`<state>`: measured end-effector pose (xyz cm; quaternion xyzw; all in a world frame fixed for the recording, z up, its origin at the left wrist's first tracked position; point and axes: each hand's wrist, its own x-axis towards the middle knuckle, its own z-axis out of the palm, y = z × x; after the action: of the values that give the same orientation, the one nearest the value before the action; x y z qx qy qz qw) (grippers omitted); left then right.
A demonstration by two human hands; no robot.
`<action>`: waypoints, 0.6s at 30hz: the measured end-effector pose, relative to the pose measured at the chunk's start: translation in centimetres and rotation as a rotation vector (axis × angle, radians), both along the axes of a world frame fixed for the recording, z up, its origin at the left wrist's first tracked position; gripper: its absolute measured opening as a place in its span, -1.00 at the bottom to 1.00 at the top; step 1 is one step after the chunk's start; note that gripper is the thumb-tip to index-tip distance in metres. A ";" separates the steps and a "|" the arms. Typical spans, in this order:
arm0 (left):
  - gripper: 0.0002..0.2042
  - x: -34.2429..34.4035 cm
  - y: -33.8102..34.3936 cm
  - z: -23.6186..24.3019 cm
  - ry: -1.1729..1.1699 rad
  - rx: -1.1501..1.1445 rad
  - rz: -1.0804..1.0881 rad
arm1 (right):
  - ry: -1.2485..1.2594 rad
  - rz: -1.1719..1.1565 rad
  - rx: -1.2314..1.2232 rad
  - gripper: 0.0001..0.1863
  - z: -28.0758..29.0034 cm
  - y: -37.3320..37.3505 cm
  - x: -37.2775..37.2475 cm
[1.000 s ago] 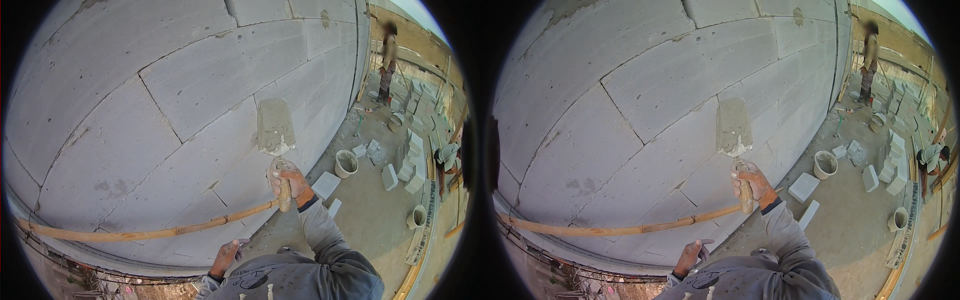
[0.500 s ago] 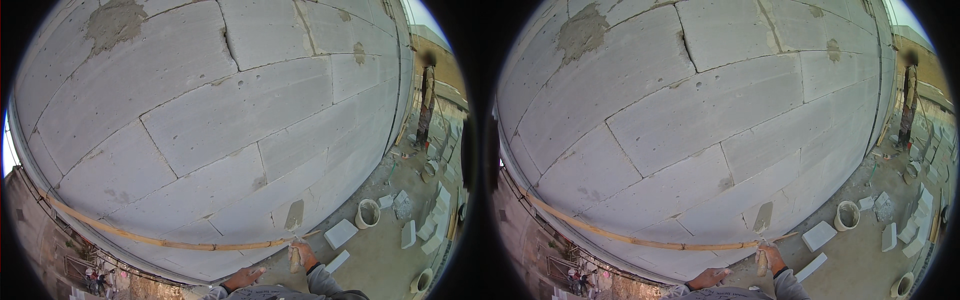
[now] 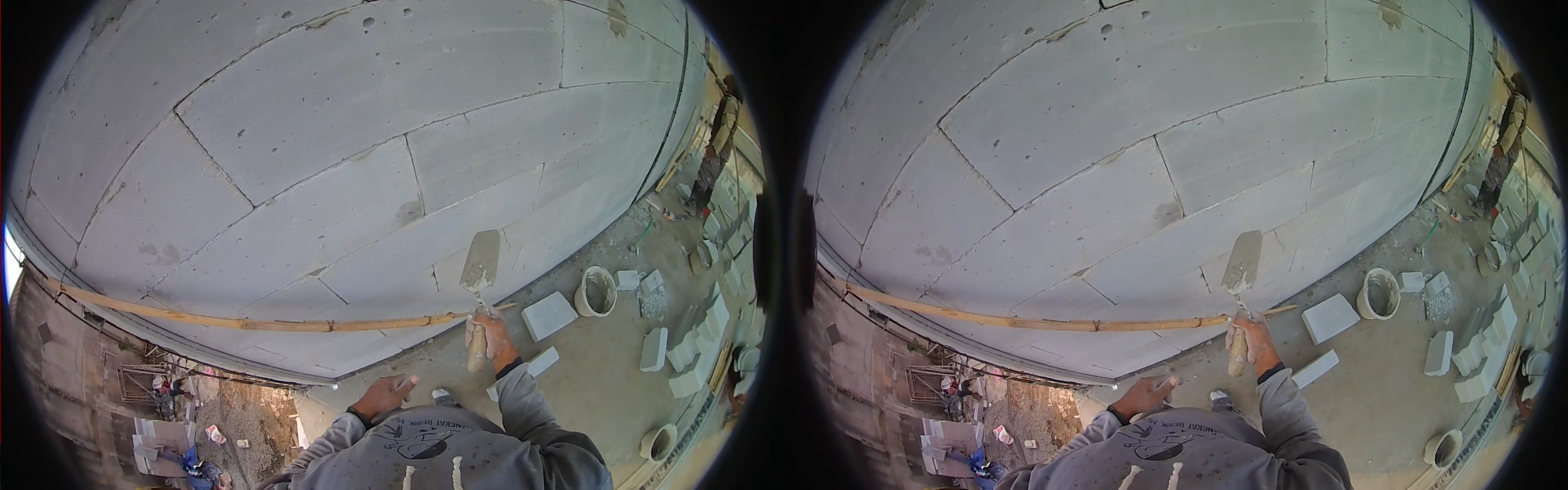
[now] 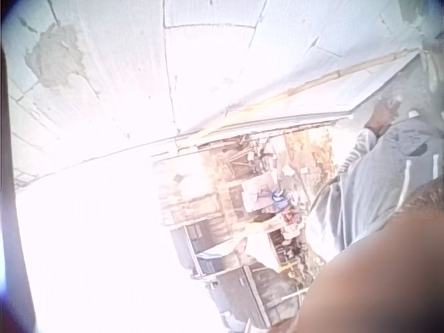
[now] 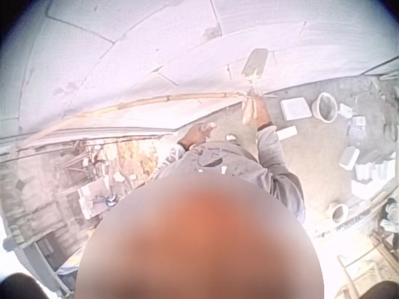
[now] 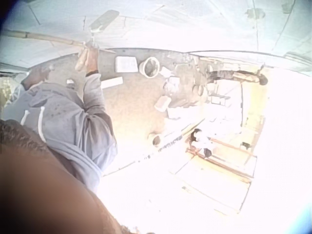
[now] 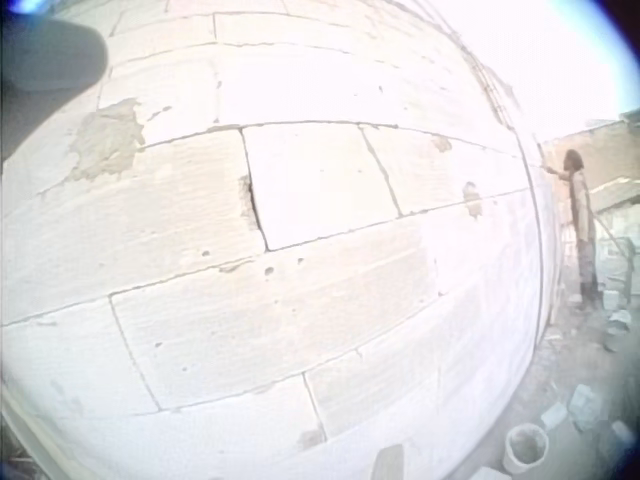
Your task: The person applies mortar from a bucket onto a concrete block wall using a trowel.
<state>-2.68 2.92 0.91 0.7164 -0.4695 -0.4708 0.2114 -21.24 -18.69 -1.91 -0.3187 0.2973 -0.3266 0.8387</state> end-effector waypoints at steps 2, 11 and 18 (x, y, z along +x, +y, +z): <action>-0.41 0.1 0.1 -0.4 0.007 0.006 0.019 | 0.019 0.017 -0.006 -0.91 0.8 0.6 0.1; -0.44 0.0 4.9 -4.0 -0.025 0.016 0.030 | 0.114 0.031 0.239 -0.88 -4.7 6.0 -3.3; -0.43 -1.1 12.3 -7.1 0.008 0.022 0.146 | 0.115 -0.024 0.238 -0.89 -3.4 12.7 -4.9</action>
<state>-3.77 15.17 -6.22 0.7490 -0.4101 -0.4622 0.2391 -26.15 -6.00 -5.30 -0.2319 0.3853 -0.2800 0.8481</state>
